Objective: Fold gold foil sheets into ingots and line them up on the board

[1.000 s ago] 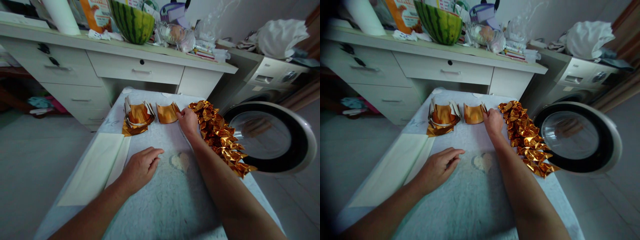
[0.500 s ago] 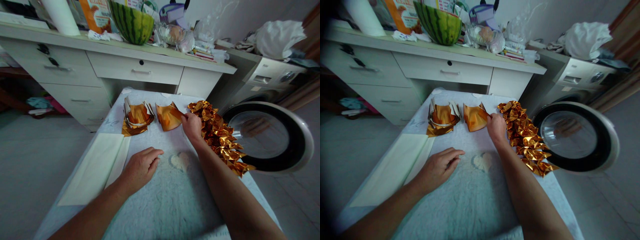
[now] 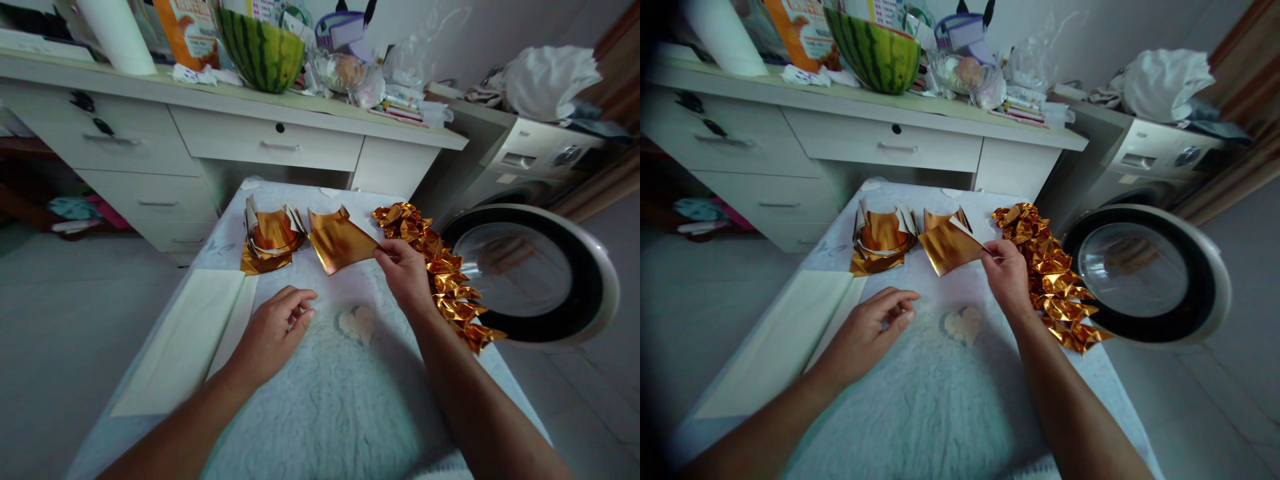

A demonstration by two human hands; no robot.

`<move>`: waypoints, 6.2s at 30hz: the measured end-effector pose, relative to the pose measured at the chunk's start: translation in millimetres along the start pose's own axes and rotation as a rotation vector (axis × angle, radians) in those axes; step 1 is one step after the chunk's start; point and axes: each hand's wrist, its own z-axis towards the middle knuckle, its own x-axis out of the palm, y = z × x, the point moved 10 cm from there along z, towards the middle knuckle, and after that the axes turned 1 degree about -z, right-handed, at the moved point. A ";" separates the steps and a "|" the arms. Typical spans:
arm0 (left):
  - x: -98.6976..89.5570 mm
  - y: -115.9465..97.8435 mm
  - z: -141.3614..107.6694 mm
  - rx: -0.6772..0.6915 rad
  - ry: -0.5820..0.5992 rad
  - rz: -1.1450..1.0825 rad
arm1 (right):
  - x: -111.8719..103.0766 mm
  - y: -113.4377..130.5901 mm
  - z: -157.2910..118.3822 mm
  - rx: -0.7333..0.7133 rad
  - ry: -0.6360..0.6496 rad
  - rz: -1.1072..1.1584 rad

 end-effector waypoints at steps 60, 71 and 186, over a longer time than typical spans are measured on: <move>-6.9 10.8 4.2 -0.158 -0.037 -0.303 | 75.9 20.1 -77.4 0.065 0.650 0.267; -3.2 30.7 1.6 -0.246 -0.144 -0.395 | 49.5 14.7 -62.0 0.087 0.344 0.260; -4.1 21.7 5.1 -0.242 -0.085 0.294 | 69.8 12.3 -65.4 -0.035 0.445 -0.270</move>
